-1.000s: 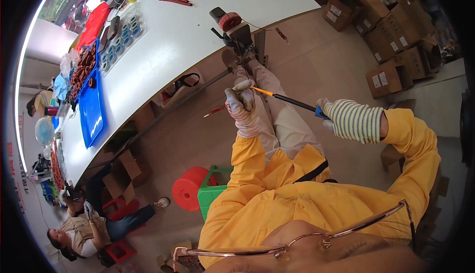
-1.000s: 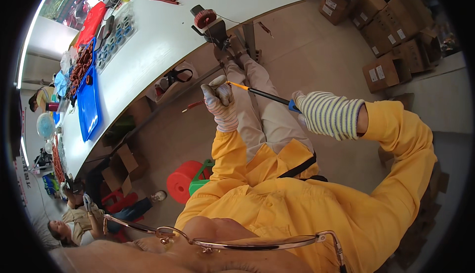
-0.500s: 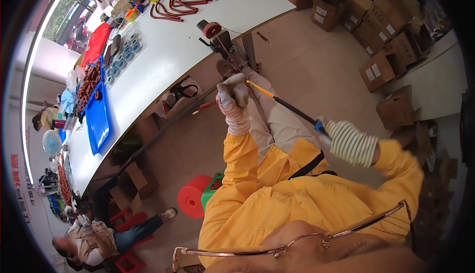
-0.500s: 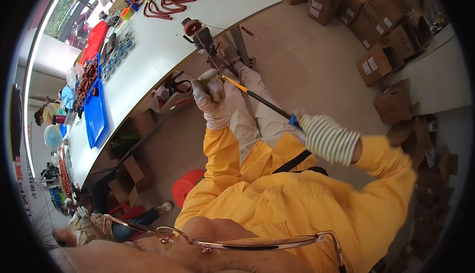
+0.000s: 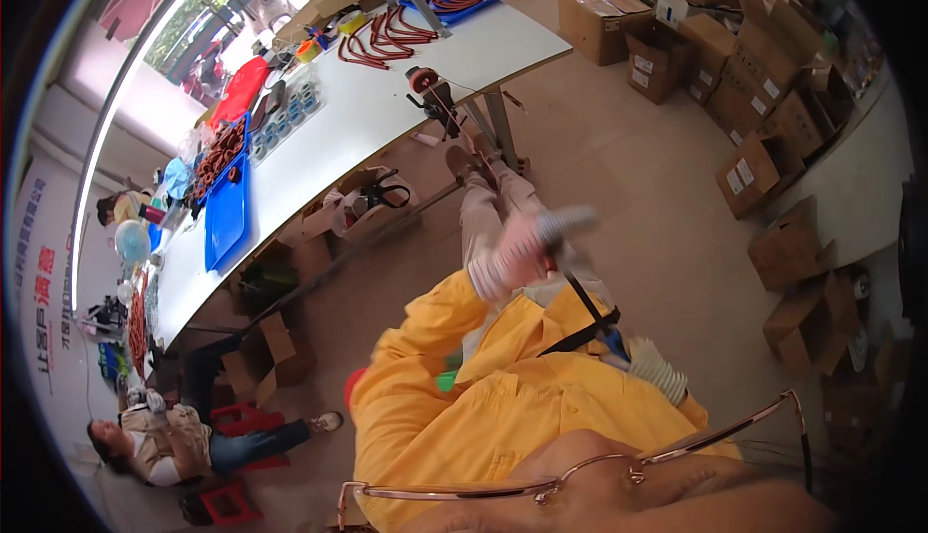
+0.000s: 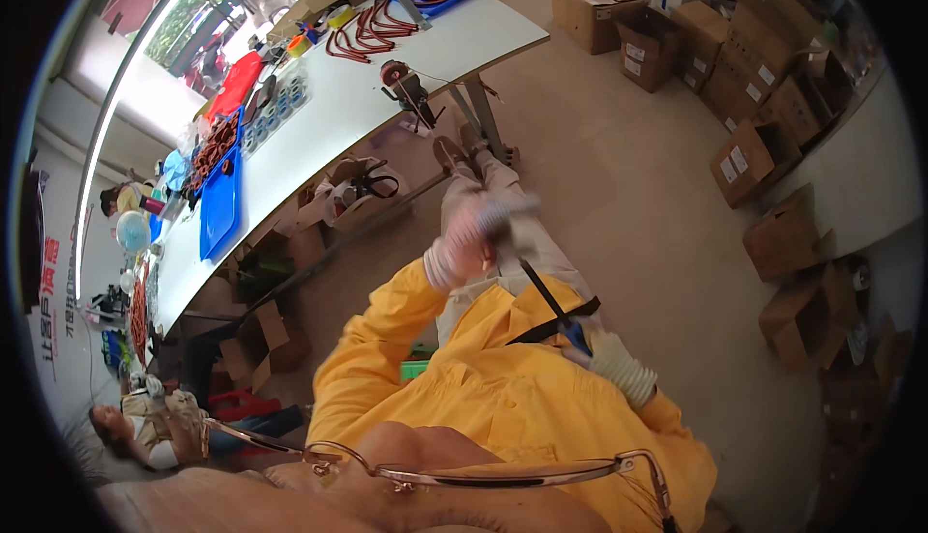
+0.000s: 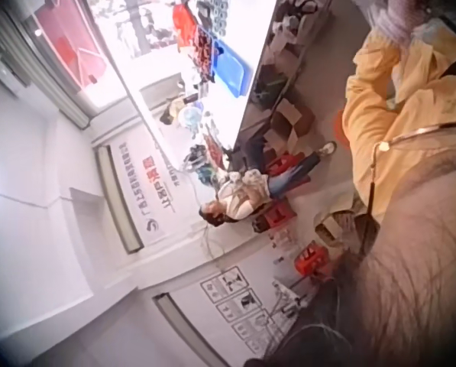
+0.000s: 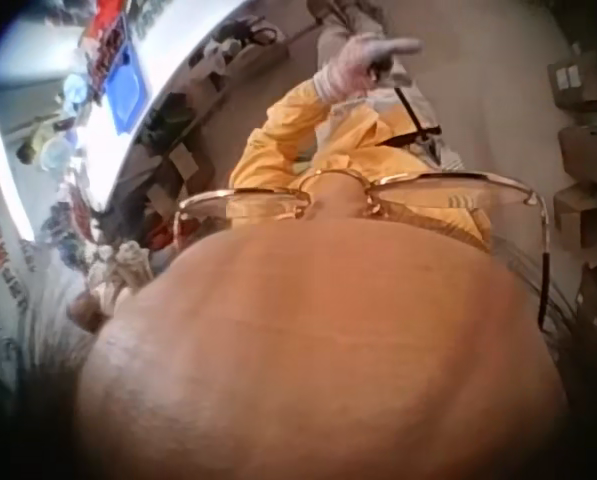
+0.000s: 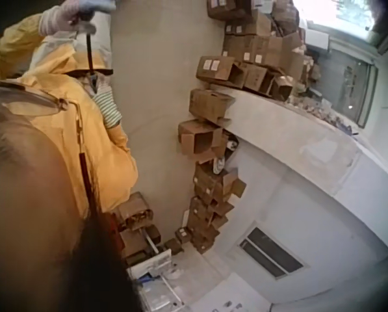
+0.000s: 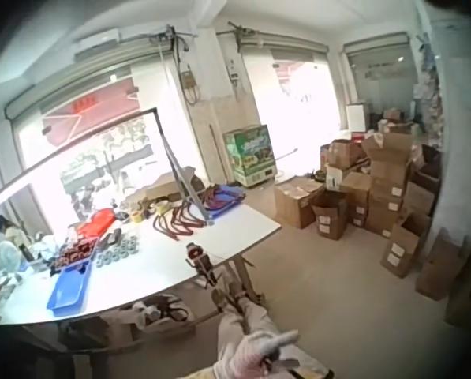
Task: Crimping metal connectors onto electrical wires using a tool.
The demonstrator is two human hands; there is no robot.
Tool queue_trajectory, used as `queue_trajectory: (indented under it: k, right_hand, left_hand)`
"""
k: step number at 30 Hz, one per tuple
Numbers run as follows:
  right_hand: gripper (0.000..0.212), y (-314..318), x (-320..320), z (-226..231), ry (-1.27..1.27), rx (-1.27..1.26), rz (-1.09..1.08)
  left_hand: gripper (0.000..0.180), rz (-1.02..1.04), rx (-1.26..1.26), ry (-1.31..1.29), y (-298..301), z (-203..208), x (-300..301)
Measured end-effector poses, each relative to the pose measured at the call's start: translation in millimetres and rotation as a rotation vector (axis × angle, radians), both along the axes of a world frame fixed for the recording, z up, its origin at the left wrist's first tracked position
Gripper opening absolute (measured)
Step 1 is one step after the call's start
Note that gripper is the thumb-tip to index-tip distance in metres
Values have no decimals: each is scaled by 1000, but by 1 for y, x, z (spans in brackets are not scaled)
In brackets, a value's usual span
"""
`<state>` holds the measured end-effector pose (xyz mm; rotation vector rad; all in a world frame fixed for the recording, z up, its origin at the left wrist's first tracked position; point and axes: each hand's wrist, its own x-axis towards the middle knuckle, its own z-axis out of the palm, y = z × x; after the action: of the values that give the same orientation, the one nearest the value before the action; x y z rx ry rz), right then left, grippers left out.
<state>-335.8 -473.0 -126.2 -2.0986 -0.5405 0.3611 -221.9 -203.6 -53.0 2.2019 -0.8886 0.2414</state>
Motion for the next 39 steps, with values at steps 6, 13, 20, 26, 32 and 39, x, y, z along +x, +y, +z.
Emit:
queue_trajectory:
  k: [6, 13, 20, 26, 32, 39]
  right_hand:
    - [49, -36, -7, -14, 478, 193, 50]
    - [41, -48, 24, 0, 673, 291, -10]
    - [27, 68, 164, 16, 231, 670, -720]
    - [33, 144, 183, 25, 485, 586, -239]
    - [39, 159, 207, 10, 736, 614, 62]
    - [41, 203, 262, 11, 701, 557, 200]
  left_hand:
    - [66, -197, 462, -244, 67, -28, 34]
    - [70, 266, 746, -482, 120, -4, 139]
    - [55, 363, 556, -337, 137, 21, 181]
    - [27, 309, -592, -306, 166, 90, 243]
    - [26, 468, -931, 135, 209, 98, 290]
    - [31, 617, -1050, 620, 230, 50, 313]
